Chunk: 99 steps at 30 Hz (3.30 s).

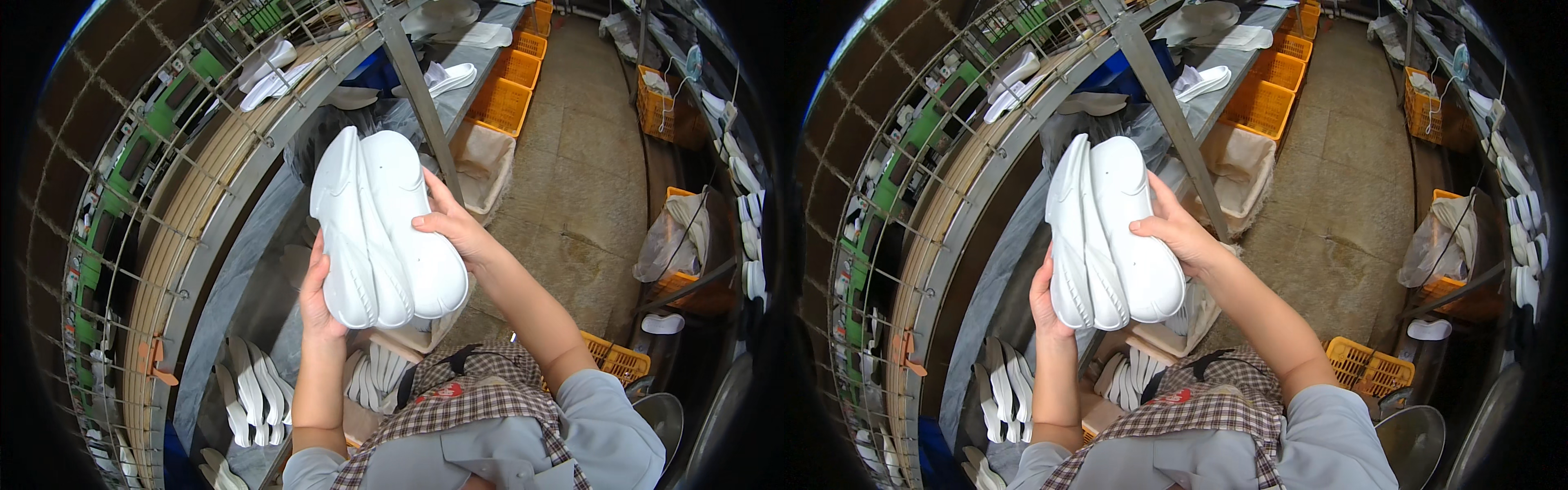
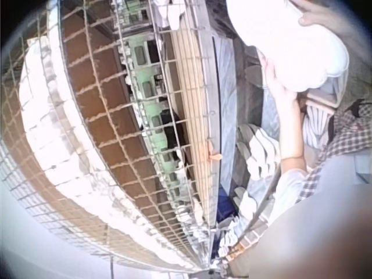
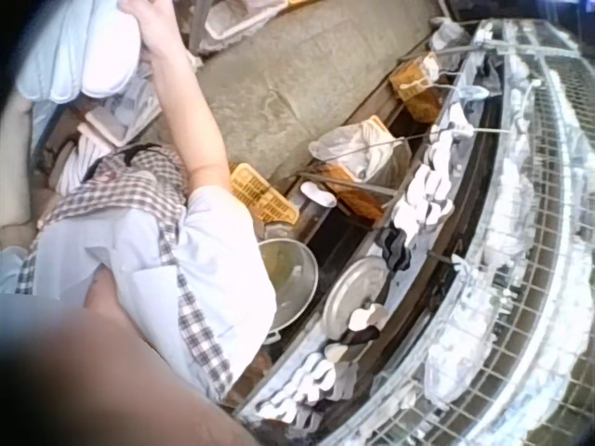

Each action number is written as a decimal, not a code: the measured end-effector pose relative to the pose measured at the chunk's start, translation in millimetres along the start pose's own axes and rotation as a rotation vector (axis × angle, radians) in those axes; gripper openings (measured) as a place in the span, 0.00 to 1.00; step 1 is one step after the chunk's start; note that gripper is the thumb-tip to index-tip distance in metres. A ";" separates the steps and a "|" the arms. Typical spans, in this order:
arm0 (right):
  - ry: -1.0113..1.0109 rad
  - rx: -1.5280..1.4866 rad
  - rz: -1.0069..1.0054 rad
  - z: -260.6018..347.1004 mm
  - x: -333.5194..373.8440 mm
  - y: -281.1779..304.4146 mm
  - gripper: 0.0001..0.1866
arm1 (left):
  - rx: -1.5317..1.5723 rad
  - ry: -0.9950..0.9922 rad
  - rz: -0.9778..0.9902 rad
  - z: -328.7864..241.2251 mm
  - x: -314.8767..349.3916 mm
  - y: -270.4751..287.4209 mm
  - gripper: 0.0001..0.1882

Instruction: The person picks up pairs of slippers from a metal shelf, turns them over to inspect the soles, and places them into a large fabric bin. The person repeats this process with multiple pairs of different colored slippers, stacking them in the bin.

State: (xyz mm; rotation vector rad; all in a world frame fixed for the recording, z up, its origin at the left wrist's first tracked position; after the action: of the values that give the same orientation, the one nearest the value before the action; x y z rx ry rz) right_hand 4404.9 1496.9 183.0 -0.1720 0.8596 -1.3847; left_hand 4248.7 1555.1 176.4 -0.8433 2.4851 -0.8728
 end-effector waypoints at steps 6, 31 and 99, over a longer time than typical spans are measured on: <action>-0.018 -0.034 0.049 -2.1 -8.0 -19.7 0.53 | 0.017 -0.061 0.003 -16.1 14.6 2.5 0.35; -0.087 -0.030 0.041 -40.6 -17.9 -19.5 0.46 | -0.048 -0.051 0.022 -28.3 25.5 -30.4 0.35; -0.281 -0.477 0.096 -101.8 0.8 -25.1 0.30 | -0.166 -0.083 -0.086 -10.7 34.2 41.1 0.27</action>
State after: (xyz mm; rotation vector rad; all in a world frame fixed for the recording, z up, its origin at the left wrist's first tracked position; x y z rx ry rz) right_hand 4322.3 1528.1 126.5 -0.6669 0.9334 -1.0166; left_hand 4200.5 1563.5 152.3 -1.0264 2.4900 -0.6508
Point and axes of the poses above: each hand's wrist, its own x-axis away from the middle knuckle, its own y-axis out of the back of the hand, z = x × y, the point moved 10 cm from there along -x, towards the middle knuckle, and after that the axes turned 11 degrees about z, right-handed, at the moved point
